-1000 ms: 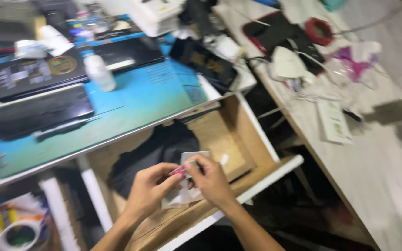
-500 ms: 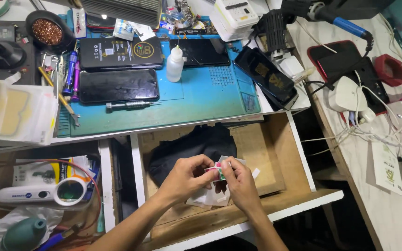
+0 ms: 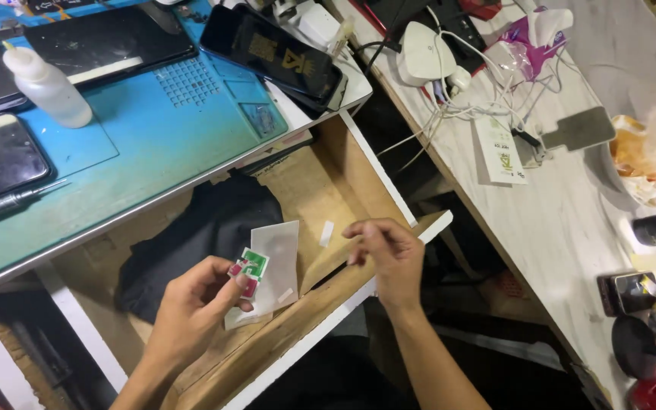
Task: Replacing a screen protector on a smartphone at a repair bench
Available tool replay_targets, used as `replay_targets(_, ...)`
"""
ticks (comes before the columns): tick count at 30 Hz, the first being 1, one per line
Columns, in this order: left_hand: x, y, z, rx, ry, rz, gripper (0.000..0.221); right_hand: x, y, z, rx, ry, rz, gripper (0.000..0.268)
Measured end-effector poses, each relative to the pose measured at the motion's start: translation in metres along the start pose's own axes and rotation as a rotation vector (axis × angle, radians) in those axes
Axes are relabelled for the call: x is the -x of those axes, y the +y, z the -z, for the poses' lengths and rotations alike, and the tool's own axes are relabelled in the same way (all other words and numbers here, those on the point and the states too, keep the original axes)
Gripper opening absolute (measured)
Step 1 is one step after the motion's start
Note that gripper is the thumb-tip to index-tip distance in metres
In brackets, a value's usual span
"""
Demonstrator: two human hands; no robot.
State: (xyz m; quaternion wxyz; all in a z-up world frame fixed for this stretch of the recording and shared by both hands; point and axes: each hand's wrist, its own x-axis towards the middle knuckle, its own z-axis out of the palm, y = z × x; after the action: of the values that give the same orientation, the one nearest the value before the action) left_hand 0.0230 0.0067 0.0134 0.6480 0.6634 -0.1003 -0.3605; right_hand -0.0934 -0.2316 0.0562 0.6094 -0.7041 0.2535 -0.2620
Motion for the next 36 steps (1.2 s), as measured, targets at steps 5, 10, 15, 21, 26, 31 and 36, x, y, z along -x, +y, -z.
replay_targets(5, -0.001, 0.001, 0.002, -0.033, 0.008, -0.026, 0.009, 0.004, 0.009, 0.020, 0.128, -0.021, -0.058, 0.030)
replay_targets(10, 0.005, 0.014, 0.006, -0.100, -0.094, -0.020, 0.013, 0.000, 0.009, -0.040, 0.165, -0.698, -0.282, 0.054)
replay_targets(15, 0.015, 0.024, 0.022, -0.043, -0.044, -0.091, 0.013, -0.008, -0.019, -0.098, 0.458, -0.951, -0.073, 0.041)
replay_targets(21, 0.016, 0.033, 0.050, -0.168, 0.051, -0.250, 0.016, -0.020, -0.011, -0.136, 0.317, -0.989, 0.033, 0.047)
replay_targets(26, 0.019, 0.036, 0.063, -0.186, -0.032, -0.264, 0.016, -0.013, 0.017, -0.143, 0.161, -0.930, -0.023, 0.042)
replay_targets(31, 0.016, 0.030, 0.055, -0.153, -0.130, -0.339, 0.025, -0.001, 0.032, -0.135, 0.161, -0.768, -0.019, 0.044)
replay_targets(36, 0.016, 0.024, 0.044, -0.102, -0.042, -0.528, 0.020, 0.003, 0.037, -0.140, 0.081, -0.697, -0.065, 0.046)
